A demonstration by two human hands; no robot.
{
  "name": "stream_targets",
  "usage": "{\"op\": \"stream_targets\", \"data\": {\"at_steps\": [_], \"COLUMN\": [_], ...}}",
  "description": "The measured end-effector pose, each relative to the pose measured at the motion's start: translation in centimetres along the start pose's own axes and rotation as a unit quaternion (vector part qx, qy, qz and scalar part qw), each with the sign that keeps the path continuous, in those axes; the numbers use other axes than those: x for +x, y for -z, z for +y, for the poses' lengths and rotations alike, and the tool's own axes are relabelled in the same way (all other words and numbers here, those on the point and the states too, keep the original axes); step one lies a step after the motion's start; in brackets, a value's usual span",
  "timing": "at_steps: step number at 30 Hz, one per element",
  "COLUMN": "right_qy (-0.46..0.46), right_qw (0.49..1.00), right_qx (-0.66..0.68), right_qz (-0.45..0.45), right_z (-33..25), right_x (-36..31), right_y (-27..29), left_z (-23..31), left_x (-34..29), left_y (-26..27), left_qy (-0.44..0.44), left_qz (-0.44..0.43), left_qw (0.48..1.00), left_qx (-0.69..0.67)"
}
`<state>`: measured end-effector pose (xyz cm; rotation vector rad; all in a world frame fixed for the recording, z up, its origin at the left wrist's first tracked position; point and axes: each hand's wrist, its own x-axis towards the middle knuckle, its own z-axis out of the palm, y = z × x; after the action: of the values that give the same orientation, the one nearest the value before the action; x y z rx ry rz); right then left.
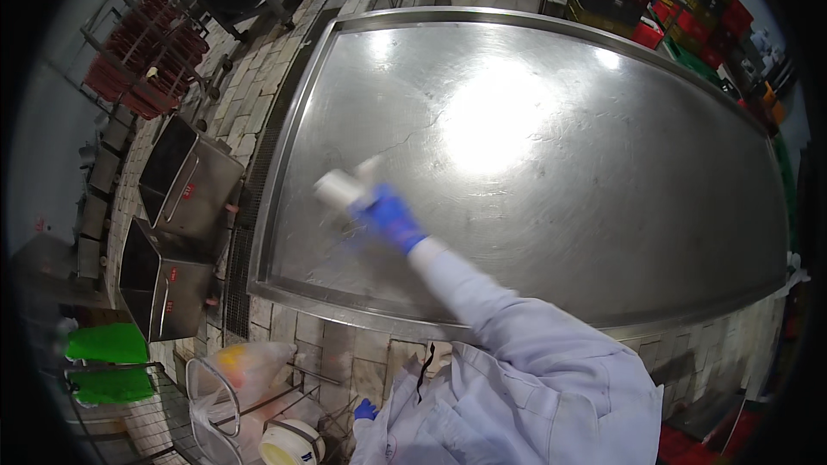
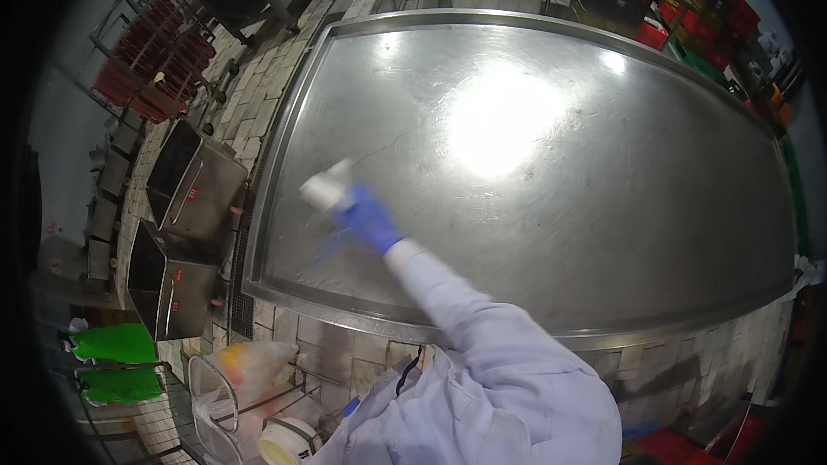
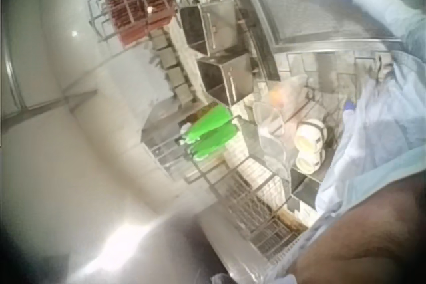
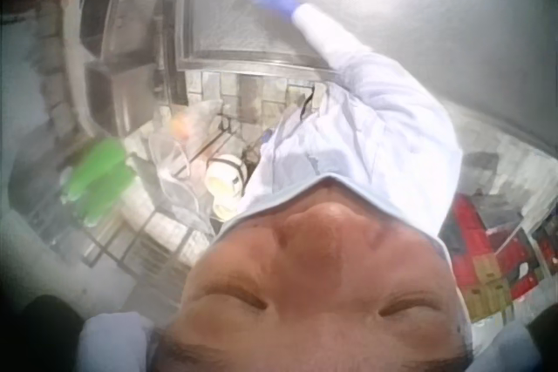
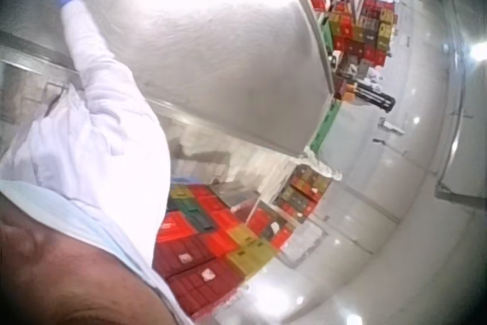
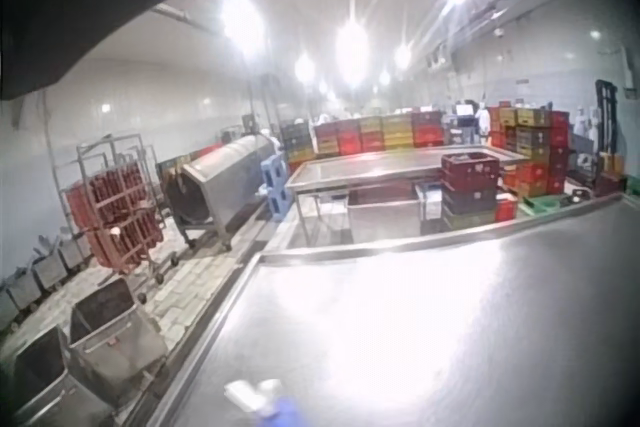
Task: The person stacks red plastic crates, moves a metal bin, and handles buckets and a yellow crate. They then wipe a large stainless steel table with a squeegee and cloth, and finally stack assorted crates on a pallet.
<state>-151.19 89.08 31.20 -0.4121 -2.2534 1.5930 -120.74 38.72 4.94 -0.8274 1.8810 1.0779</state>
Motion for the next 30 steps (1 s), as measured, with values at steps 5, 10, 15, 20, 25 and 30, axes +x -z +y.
{"op": "stream_targets", "data": {"at_steps": [5,10,15,20,25,30], "right_qy": [-0.025,-0.206,-0.312,-0.04,-0.017,0.039], "right_qw": [0.818,0.637,0.603,0.785,0.951,0.991], "right_qx": [-0.477,0.023,-0.101,-0.161,0.007,0.061], "right_qz": [0.32,0.742,0.727,0.596,0.309,0.108], "right_z": [19.7,22.3,30.5,31.6,21.5,13.8], "right_x": [2.2,-7.0,-5.8,14.9,26.9,25.4], "right_y": [35.6,54.3,61.0,52.8,24.1,3.1], "left_z": [1.2,0.1,1.8,2.6,-1.3,-5.0], "left_x": [-2.1,-4.7,-6.5,-5.6,-7.1,-7.4], "left_y": [-0.2,0.0,-0.2,-0.1,-1.6,-2.4], "left_qy": [0.108,0.205,0.261,0.261,0.243,0.225], "left_qz": [0.011,0.063,0.094,0.093,0.107,0.085], "left_qw": [0.994,0.971,0.951,0.951,0.946,0.936], "left_qx": [-0.03,-0.106,-0.136,-0.135,-0.187,-0.258]}}
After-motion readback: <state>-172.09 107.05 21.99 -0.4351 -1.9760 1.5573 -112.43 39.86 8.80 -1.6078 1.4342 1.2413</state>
